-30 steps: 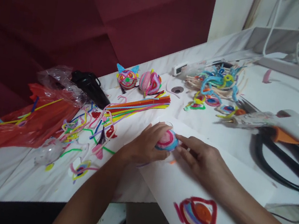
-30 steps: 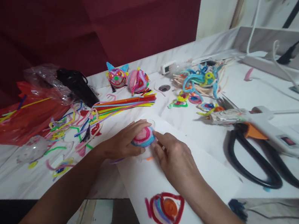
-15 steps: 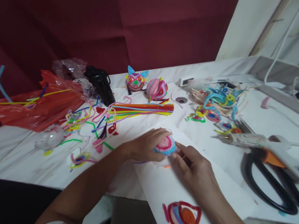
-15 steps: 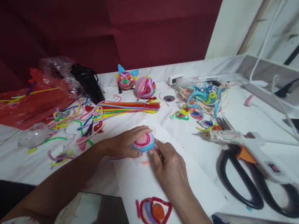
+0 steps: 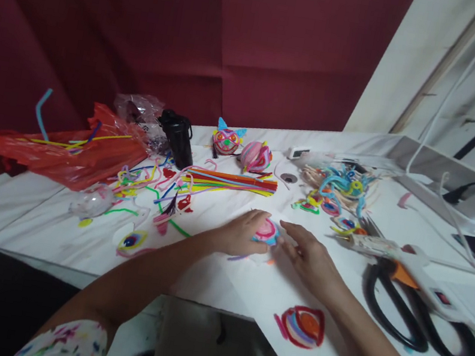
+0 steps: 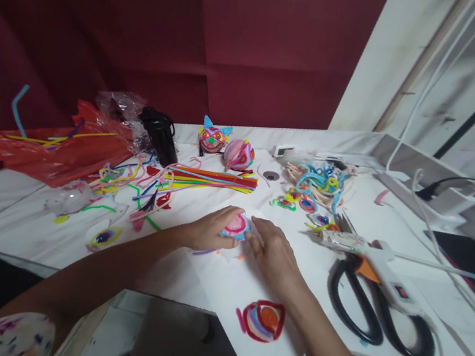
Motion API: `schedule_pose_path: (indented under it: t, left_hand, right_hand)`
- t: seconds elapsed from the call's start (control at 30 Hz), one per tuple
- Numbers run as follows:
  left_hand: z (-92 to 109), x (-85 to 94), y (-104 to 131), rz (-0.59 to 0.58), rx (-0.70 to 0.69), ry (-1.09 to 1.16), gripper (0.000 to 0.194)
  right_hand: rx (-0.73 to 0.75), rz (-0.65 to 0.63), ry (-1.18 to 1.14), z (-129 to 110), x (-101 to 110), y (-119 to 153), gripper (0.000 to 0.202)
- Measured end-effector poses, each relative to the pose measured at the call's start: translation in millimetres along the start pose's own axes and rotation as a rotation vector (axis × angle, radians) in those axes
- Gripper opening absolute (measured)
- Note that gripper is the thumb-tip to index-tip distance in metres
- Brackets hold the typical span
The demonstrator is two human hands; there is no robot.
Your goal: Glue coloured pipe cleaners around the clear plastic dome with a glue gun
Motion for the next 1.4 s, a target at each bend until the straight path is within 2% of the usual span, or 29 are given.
schedule_pose_path:
  t: [0.2, 0.7, 0.93, 1.17, 1.4]
  left_hand:
    - [-3.9, -2.8, 0.0, -0.046, -0.018, -0.019, 0.071]
    - [-6.6, 0.0, 1.0, -0.156, -0.004, -0.042, 0.079]
    - [-5.5, 11.6, 1.1, -0.244, -0.011, -0.028, 0.088]
    - [2.1, 23.7, 7.6, -0.232, -0.064, -0.127, 0.075]
    - [-6.9, 22.0, 11.5, -0.227, -0.091, -0.125, 0.072]
  right_hand:
    - [0.058, -0.032, -0.034, -0.6, -10.5, -2.3, 0.040]
    - [0.008, 0.006, -0.072, -4.9, -11.2, 2.7, 0.045]
    - [-0.014, -0.019, -0.163, -4.0, -8.9, 3.3, 0.044]
    - [-0.131, 0.032, -0.202, 13.0, -9.7, 21.4, 0.056]
    - [-0.055, 0.004, -0.192, -1.7, -5.4, 10.9, 0.038]
Point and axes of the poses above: each hand's wrist, its own y-axis away from the middle knuckle, its own x-axis out of the back of the hand, z = x × y, the point moved 6 cm from there along -y, towards the middle knuckle, and after that the axes turned 15 degrees about x, right-handed, at the moved point
